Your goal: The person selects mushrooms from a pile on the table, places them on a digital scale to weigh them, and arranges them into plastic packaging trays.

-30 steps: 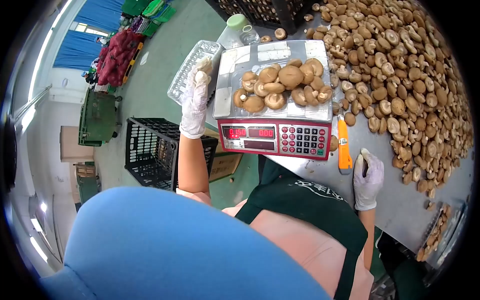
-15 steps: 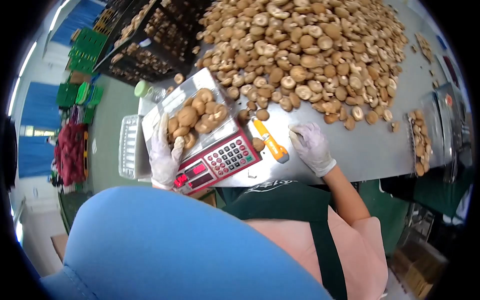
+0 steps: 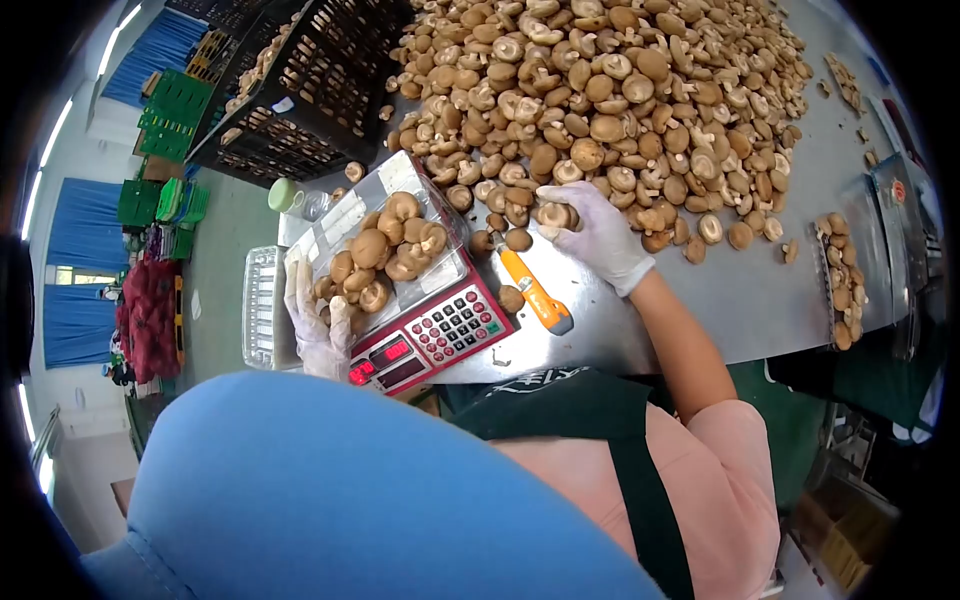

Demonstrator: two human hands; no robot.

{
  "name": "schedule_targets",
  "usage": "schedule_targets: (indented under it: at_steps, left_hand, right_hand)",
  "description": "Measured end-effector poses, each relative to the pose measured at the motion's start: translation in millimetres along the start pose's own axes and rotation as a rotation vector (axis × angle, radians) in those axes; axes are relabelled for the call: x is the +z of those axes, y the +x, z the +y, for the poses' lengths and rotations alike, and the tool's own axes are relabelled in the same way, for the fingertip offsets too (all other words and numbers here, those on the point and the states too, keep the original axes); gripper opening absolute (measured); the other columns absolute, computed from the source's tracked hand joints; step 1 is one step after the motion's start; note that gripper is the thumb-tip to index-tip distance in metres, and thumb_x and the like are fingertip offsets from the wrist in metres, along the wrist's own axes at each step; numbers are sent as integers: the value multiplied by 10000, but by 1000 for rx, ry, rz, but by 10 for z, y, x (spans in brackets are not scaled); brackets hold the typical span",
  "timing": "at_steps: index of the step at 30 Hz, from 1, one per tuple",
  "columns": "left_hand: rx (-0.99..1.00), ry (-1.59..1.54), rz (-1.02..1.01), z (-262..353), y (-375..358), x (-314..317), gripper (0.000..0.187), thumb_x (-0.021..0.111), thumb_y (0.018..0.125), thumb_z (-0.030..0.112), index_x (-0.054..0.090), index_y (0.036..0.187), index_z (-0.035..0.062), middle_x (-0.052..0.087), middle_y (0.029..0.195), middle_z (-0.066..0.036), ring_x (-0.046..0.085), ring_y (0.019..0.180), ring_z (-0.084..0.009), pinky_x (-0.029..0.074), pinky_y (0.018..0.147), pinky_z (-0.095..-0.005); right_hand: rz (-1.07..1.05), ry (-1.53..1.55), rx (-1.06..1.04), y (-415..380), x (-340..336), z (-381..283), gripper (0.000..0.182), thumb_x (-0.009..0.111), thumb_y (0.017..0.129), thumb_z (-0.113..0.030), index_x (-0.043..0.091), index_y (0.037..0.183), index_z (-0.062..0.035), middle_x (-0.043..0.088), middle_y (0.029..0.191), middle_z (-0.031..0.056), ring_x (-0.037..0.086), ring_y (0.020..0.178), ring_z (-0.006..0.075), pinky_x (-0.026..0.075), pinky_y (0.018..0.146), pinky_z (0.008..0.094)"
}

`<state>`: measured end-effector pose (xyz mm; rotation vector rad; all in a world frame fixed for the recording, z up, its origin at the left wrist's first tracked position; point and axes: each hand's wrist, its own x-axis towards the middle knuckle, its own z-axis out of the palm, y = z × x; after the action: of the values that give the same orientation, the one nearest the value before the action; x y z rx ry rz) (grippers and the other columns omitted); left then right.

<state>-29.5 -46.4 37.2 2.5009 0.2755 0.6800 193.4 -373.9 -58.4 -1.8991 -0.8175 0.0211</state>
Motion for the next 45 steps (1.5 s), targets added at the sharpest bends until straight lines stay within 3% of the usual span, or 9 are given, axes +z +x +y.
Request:
schedule_targets:
  at_steps: [12,17,21,26,31,34,39,40,45]
  left_hand:
    - [192,146,183,536,-119,139,660,688,931,162,412,1526,82,346,1549,-225,390,1419,-353,388,1160,-434]
    - [360,-52,53,892,-117,538,647,770,869,120,517,1460,45,465,1493,-193,461,1391,-339,410,1147,-425]
    - [357,-188,-97,1204,-103,827,594,785,864,169,566,1398,30,554,1377,-218,585,1233,-370,503,1028,-417]
    - [505,-211,-228,1289,-134,1129,453,796,731,120,680,1168,102,635,944,-70,625,877,-289,510,709,-408]
    - [465,-191,-138,1106,-380,911,518,821,729,84,690,1230,118,654,1017,-74,633,937,-280,523,796,-388]
    - [213,-472,-285,933,-444,560,478,774,809,6,666,1272,61,663,1185,-117,643,1077,-287,519,951,-379]
    - [-297,-798,103,634,-438,140,432,674,892,-64,597,1306,31,625,1184,-109,622,1138,-193,511,1018,-319]
    - [-238,-641,131,510,-405,92,431,678,891,-51,607,1308,33,598,1222,-113,618,1142,-200,513,1004,-309]
    - [-116,-335,157,428,-247,-48,489,698,880,-49,608,1351,42,599,1213,-104,624,1129,-210,520,981,-309]
  right_hand:
    - [-133,664,432,-328,-166,-542,584,793,889,-305,571,1355,-32,645,1248,70,617,1086,123,503,954,282]
    - [-369,1253,561,-433,-140,-455,603,554,1033,-486,500,1411,-19,657,1239,100,672,960,114,572,732,239]
    - [-480,1445,551,-458,-78,-502,577,487,1064,-478,494,1409,-15,664,1219,100,683,1014,147,591,788,272]
    - [-436,1290,590,-556,81,-496,558,433,1087,-459,536,1372,9,668,1229,120,682,1077,197,582,879,319]
    - [-417,1158,745,-372,41,-869,469,483,1087,-365,582,1350,11,680,1157,73,664,999,131,556,825,279]
    - [-389,633,415,-58,-74,-919,406,614,1011,-181,596,1396,-56,674,1112,27,626,977,97,523,866,248]
    - [-133,-164,-425,618,69,-1084,351,686,905,-248,645,1210,-79,676,1114,105,654,852,256,557,775,338]
    - [-228,-106,-42,718,85,-1271,410,722,885,-316,630,1206,-79,677,1062,133,651,811,270,561,743,370]
    - [-402,-186,-173,1181,476,-1133,356,691,918,-387,652,1151,-120,695,978,138,695,828,319,559,751,406]
